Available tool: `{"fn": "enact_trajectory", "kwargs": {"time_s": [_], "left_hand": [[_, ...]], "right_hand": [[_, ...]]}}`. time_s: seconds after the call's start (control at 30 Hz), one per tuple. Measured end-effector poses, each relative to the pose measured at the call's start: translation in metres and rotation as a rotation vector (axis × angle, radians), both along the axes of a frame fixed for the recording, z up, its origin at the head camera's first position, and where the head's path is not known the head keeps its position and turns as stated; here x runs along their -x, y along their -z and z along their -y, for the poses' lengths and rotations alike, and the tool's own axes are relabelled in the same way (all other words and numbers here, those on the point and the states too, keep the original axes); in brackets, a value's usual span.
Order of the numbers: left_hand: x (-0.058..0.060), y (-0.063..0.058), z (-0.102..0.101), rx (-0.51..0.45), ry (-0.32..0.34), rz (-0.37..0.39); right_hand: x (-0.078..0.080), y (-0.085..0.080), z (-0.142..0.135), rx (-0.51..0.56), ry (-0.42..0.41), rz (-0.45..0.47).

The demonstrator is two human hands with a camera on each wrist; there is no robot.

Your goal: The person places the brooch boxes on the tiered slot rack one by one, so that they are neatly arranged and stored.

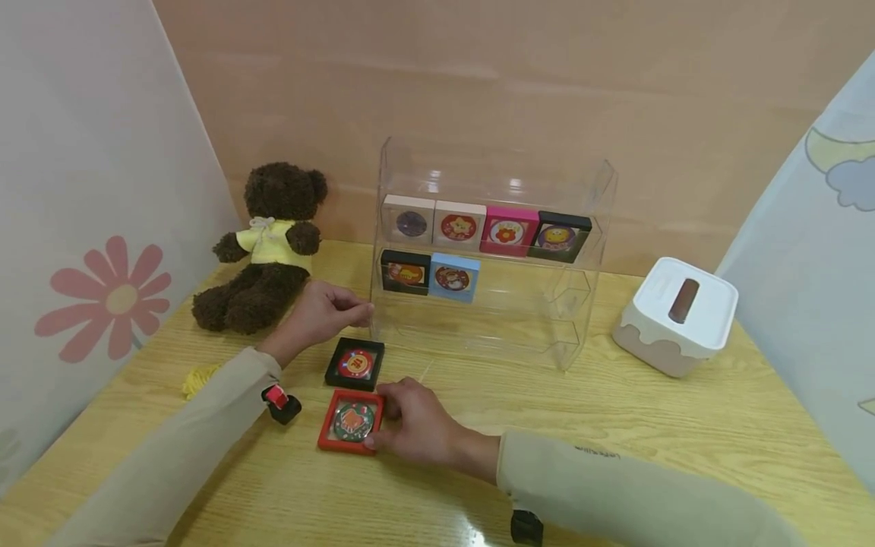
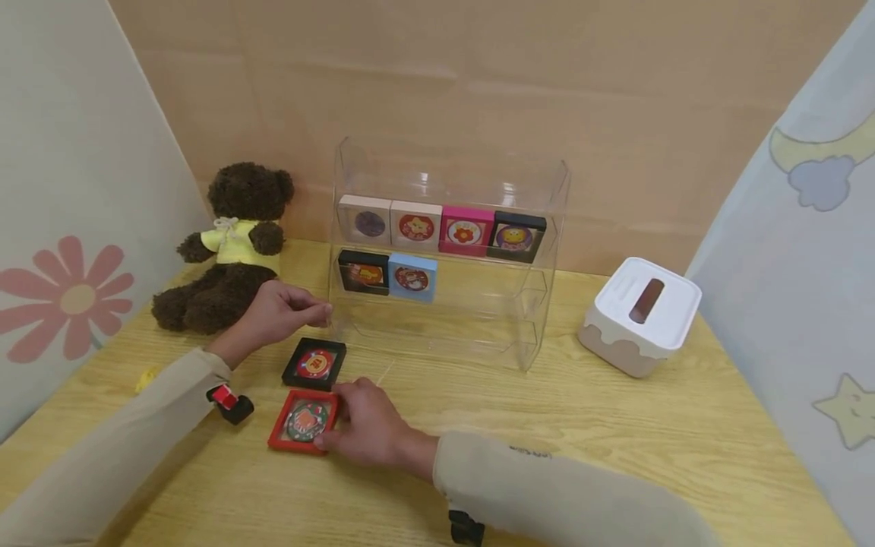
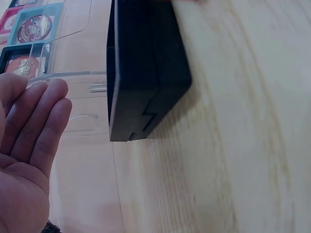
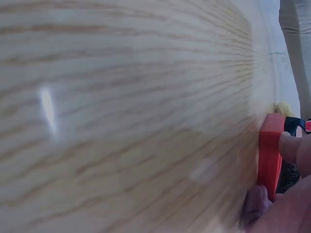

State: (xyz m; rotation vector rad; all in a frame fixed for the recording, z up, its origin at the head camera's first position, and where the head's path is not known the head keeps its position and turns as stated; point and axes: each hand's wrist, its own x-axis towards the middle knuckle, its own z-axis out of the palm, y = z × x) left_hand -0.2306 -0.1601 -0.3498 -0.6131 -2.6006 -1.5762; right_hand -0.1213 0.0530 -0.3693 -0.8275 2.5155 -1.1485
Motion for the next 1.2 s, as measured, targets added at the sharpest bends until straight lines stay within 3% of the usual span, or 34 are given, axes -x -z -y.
{"fn": "enact_trajectory", "kwargs": {"time_s": [0.13,0.63,1.2], "left_hand": [[-0.001,-0.001,-0.001,-0.004,0.005,0.004],[0.001,0.002,0.0,-0.025,0.014,0.0],[0.001,0.0,0.0,-0.03,0.021,0.027]], "right_hand": [[-0.003,0.001,-0.008,-0.018,-0.029,-0.034],[-0.013,-0.01,-0.044,0.047,-0.086,0.019],[-0.007,-0.021,-0.1,0.189,-0.111,-0.196]]}}
